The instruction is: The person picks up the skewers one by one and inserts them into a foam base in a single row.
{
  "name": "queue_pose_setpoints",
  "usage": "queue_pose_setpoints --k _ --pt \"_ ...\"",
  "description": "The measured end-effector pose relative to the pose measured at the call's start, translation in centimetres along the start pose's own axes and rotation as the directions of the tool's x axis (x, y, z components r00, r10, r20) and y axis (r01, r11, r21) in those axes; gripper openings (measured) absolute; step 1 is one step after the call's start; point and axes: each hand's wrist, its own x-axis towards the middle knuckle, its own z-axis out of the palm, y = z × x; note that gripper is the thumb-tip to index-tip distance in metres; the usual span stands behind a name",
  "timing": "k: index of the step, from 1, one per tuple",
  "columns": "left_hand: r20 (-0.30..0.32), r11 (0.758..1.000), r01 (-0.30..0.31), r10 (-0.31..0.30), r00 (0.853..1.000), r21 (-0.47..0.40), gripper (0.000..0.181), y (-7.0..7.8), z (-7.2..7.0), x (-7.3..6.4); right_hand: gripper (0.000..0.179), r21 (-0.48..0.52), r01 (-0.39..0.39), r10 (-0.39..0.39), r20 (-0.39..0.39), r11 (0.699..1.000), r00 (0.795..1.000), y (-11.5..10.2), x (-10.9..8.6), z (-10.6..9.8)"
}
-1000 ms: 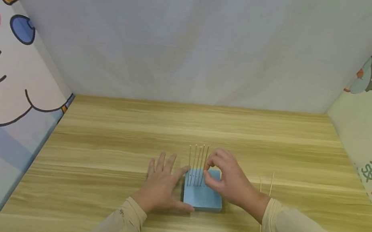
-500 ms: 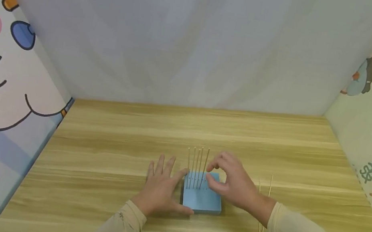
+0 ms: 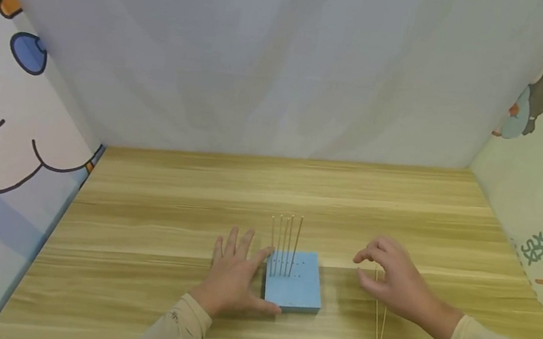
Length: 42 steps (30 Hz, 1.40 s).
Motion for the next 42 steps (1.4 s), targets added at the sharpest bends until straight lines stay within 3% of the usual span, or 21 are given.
queue_pose_setpoints --k 7,12,17,21,24,27,32,40,42 --pt "0.002 1.0 -0.003 0.003 1.0 -0.002 0.117 0.0 0.0 -0.2 0.028 -0.099 0.091 -0.095 -0.038 0.991 0.995 3.0 -2.8 -0.3" --pt "0.01 1.0 0.004 -0.004 1.0 0.0 0.117 0.0 0.0 -0.1 0.029 -0.197 0.225 -0.23 -0.006 0.954 0.973 5.1 -4.4 -0.4" --pt "0.01 1.0 0.01 -0.01 1.0 0.01 0.118 0.0 0.0 0.0 0.009 -0.314 0.408 -0.385 0.135 0.857 0.913 6.4 -5.1 -0.7" --pt "0.013 1.0 0.011 -0.011 1.0 0.004 0.118 0.0 -0.1 0.0 0.009 -0.346 0.512 -0.451 0.245 0.786 0.858 6.8 -5.1 -1.0" --pt "0.015 1.0 0.011 -0.011 1.0 -0.004 0.118 0.0 -0.1 -0.1 0.01 -0.367 0.57 -0.476 0.319 0.735 0.82 6.8 -4.9 -1.3" --pt "0.021 1.0 0.012 -0.012 1.0 -0.006 0.118 0.1 -0.1 -0.1 0.02 -0.401 0.629 -0.49 0.4 0.666 0.775 6.9 -4.9 -1.7" --pt "0.025 1.0 0.016 -0.016 1.0 0.001 0.118 0.1 -0.2 0.1 0.021 -0.446 0.703 -0.487 0.511 0.555 0.709 7.1 -5.1 -2.6" --pt "0.022 1.0 0.014 -0.014 1.0 -0.004 0.117 0.0 -0.2 0.1 0.03 -0.49 0.758 -0.455 0.607 0.432 0.652 7.4 -5.9 -3.4" --pt "0.026 1.0 0.012 -0.012 1.0 -0.001 0.117 0.1 -0.2 0.1 0.029 -0.487 0.765 -0.449 0.621 0.421 0.642 7.6 -6.3 -3.7"
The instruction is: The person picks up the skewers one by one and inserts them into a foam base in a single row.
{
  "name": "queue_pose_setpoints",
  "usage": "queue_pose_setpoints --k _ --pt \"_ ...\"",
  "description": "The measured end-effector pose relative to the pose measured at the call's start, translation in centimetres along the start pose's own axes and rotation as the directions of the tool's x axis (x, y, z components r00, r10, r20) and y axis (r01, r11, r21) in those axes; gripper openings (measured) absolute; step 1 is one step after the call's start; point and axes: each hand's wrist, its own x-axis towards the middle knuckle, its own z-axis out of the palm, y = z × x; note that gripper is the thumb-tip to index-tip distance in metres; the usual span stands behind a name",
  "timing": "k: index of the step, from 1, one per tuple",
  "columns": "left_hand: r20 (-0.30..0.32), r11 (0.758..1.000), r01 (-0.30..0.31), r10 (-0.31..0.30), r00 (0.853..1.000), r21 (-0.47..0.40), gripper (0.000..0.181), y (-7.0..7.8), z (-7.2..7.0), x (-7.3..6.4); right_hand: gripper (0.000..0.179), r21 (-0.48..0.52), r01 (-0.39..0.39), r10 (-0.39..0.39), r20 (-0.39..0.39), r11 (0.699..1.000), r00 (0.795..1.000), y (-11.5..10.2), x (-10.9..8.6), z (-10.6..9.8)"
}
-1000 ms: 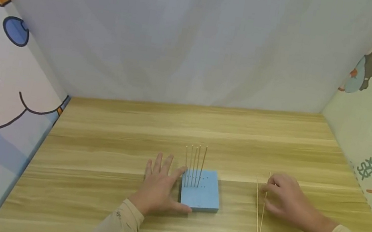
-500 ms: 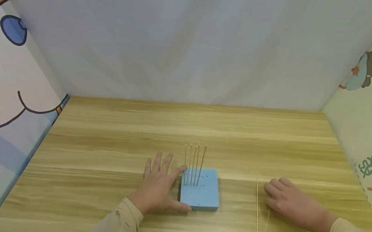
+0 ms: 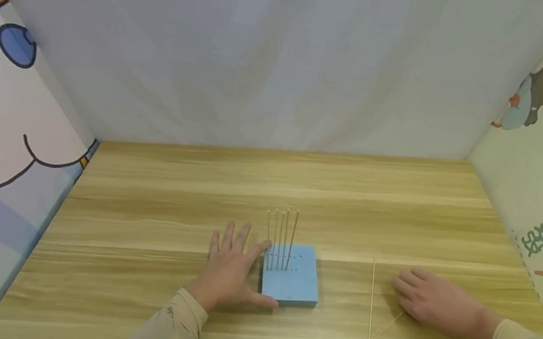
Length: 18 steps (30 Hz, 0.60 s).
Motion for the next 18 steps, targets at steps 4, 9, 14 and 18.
queue_pose_setpoints --k 4,9,14,18 --pt "0.006 1.0 -0.005 0.005 1.0 0.003 0.117 0.1 -0.1 -0.1 0.023 0.043 -0.019 0.021 -0.051 0.999 0.998 0.1 -1.3 0.5" --pt "0.016 1.0 -0.017 0.017 1.0 -0.001 0.117 0.5 -0.3 -0.1 0.062 0.224 -0.254 0.304 -0.226 0.941 0.925 1.2 -1.8 1.0" --pt "0.02 1.0 -0.006 0.006 1.0 -0.015 0.117 0.4 -0.4 -0.2 0.023 0.507 -0.434 0.617 -0.275 0.745 0.737 3.3 1.4 -0.9" --pt "0.007 1.0 0.006 -0.006 1.0 -0.009 0.118 0.1 -0.3 -0.3 0.013 0.689 -0.438 0.741 -0.217 0.578 0.636 3.8 6.0 -3.7"
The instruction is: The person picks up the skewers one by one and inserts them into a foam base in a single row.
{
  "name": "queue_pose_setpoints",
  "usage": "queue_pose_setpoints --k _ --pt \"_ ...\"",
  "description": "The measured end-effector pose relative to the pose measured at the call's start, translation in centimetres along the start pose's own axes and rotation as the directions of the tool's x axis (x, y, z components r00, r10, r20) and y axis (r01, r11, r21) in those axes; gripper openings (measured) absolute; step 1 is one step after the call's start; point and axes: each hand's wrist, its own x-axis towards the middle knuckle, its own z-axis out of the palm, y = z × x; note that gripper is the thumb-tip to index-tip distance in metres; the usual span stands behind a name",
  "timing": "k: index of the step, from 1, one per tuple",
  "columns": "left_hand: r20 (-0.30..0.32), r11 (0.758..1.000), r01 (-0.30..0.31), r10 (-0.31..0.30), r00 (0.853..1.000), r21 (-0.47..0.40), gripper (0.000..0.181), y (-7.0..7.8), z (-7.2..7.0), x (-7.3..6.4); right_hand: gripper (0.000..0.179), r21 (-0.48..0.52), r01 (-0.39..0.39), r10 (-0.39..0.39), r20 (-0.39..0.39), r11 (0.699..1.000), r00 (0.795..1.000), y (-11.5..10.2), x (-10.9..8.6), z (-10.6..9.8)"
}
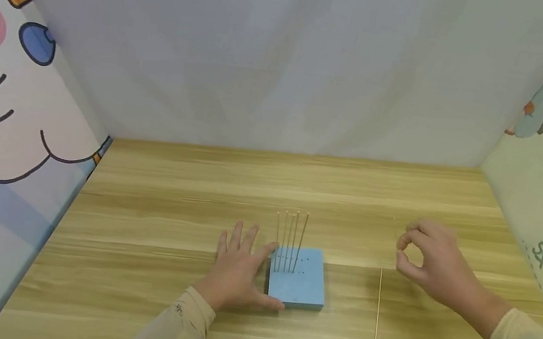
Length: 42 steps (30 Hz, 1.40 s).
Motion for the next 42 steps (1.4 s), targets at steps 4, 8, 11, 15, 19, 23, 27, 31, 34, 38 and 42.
queue_pose_setpoints --k 4,8,11,15,19,23,27,31,34,38,42 --pt "-0.003 1.0 0.001 -0.001 1.0 0.017 0.119 -0.1 0.1 0.1 0.021 0.193 -0.156 0.157 0.005 0.969 0.988 -3.6 2.7 1.1" --pt "-0.004 1.0 0.001 -0.001 1.0 0.018 0.119 0.0 0.0 0.1 0.022 0.305 -0.195 0.201 0.01 0.932 0.979 -5.7 4.5 2.4" --pt "-0.006 1.0 -0.002 0.002 1.0 0.019 0.118 0.0 -0.1 0.1 0.023 0.347 -0.191 0.201 0.007 0.918 0.98 -6.7 5.4 3.5" --pt "-0.008 1.0 -0.002 0.002 1.0 0.021 0.118 0.0 0.0 0.0 0.022 0.378 -0.177 0.187 0.01 0.909 0.982 -7.6 6.0 4.7" --pt "-0.011 0.999 -0.006 0.006 1.0 0.032 0.118 0.0 0.0 0.1 0.021 0.394 -0.156 0.166 0.009 0.906 0.986 -8.3 6.3 5.6" --pt "-0.01 0.999 -0.009 0.01 1.0 0.044 0.117 0.0 0.1 0.1 0.019 0.4 -0.141 0.147 0.016 0.906 0.989 -8.7 6.3 6.4" --pt "-0.015 0.999 -0.013 0.013 1.0 0.041 0.117 0.0 0.1 0.1 0.018 0.4 -0.133 0.137 0.018 0.907 0.99 -9.0 6.3 6.9" --pt "-0.018 0.999 -0.015 0.016 1.0 0.036 0.116 0.0 0.1 0.1 0.018 0.402 -0.134 0.138 0.021 0.906 0.99 -9.1 6.3 7.2" --pt "-0.022 0.999 -0.017 0.018 1.0 0.037 0.115 -0.1 0.1 0.0 0.018 0.401 -0.129 0.133 0.02 0.907 0.991 -9.1 6.3 7.3" --pt "-0.02 0.999 -0.016 0.016 1.0 0.032 0.115 -0.1 0.0 0.0 0.018 0.393 -0.114 0.118 0.014 0.913 0.993 -9.1 6.3 7.5" --pt "-0.014 1.0 -0.016 0.016 1.0 0.01 0.115 -0.1 -0.1 -0.1 0.018 0.385 -0.11 0.11 0.024 0.916 0.994 -9.1 6.2 7.7"
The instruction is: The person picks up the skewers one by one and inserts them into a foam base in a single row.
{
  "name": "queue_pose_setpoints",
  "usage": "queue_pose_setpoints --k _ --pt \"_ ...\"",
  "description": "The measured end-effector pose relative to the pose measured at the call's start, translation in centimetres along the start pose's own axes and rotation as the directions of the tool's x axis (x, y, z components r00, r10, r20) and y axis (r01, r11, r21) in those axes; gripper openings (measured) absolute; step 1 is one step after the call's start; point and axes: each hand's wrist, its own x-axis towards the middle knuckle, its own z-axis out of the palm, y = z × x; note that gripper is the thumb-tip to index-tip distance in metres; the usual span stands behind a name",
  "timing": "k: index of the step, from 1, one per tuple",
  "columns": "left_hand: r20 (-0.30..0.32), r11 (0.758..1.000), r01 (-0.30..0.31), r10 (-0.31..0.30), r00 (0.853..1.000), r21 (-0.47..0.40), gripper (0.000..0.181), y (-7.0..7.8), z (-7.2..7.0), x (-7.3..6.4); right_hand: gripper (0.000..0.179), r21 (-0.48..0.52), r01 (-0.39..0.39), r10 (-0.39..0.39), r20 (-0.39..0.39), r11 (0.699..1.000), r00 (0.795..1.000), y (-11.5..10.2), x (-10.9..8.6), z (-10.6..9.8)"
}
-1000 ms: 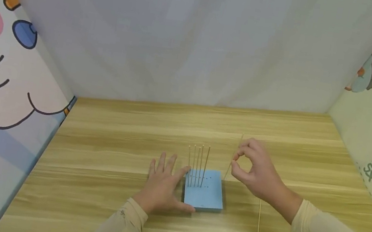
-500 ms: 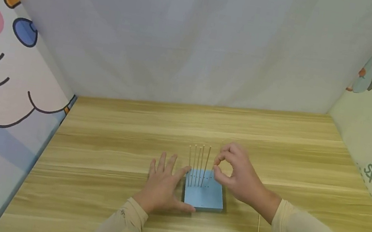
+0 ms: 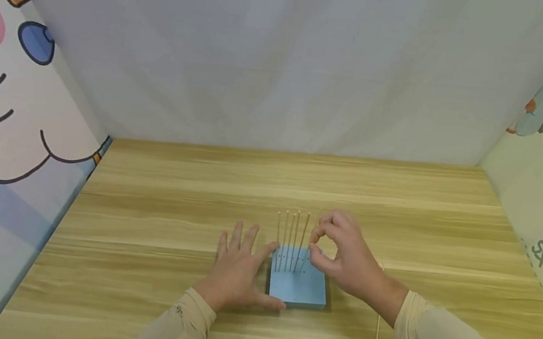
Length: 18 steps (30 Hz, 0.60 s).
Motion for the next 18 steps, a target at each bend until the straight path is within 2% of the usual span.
queue_pose_setpoints --k 12,18 --pt "-0.009 1.0 -0.001 0.001 1.0 0.013 0.113 0.0 -0.3 0.04 0.017 -0.032 -0.001 0.002 0.045 0.999 0.999 -0.35 0.38 0.3" --pt "-0.002 1.0 0.002 -0.002 1.0 0.022 0.115 -0.02 -0.05 0.16 0.012 -0.049 -0.038 0.041 0.066 0.998 0.997 -0.17 -0.1 -0.26"
